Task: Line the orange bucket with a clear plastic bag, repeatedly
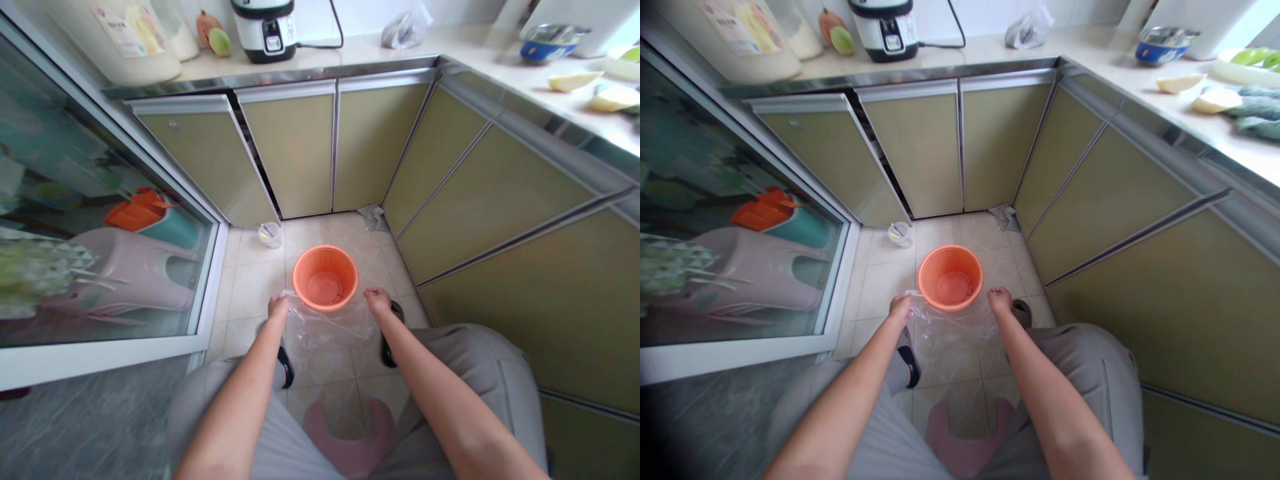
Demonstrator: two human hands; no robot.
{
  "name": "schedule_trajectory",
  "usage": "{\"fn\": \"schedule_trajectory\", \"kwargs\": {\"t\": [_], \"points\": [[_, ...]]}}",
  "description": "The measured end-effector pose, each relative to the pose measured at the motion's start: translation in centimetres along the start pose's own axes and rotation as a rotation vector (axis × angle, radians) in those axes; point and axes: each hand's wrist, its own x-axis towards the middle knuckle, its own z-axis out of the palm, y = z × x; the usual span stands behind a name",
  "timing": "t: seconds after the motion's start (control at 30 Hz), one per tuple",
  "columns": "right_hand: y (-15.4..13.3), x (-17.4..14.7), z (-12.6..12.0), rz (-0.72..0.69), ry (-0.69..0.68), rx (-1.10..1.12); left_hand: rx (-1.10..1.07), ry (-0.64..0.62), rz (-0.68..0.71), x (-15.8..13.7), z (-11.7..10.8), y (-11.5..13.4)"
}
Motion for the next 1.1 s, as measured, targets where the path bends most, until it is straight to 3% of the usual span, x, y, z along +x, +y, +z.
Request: {"fn": "schedule_trajectory", "kwargs": {"t": [0.17, 0.33, 0.47, 0.63, 0.77, 0.9, 1.0, 1.1], "points": [[-0.7, -0.4, -1.8, 0.003, 0.056, -0.037, 0.055, 0.059, 0.102, -0.2, -0.3, 0.5], [-4.0, -1.6, -5.3, -0.24, 0.12, -0.11, 0.107, 0.089, 0.234, -0.7, -1.9, 2.0], [-8.4, -3.3, -9.2, -0.403, -0.01, -0.059, 0.077, 0.085, 0.325, -2.3, -3.4, 4.2], [-11.4, -6.9, -14.2, -0.552, -0.166, -0.068, -0.072, -0.2, 0.411, -5.4, -4.5, 6.4], [-10.7, -10.1, -16.6, -0.604, -0.188, -0.238, 0.051, -0.431, 0.523, -7.7, -5.3, 7.1], [-10.0, -13.0, -17.1, -0.623, -0.42, -0.317, 0.224, -0.627, 0.7, -11.2, -7.1, 9.0], [-11.8, -15.5, -17.8, -0.63, -0.622, -0.085, 0.187, -0.799, 0.727, -14.8, -9.8, 11.6], [-15.8, -17.5, -19.4, -0.641, -0.82, 0.281, -0.016, -0.869, 0.65, -17.2, -12.8, 14.4]]}}
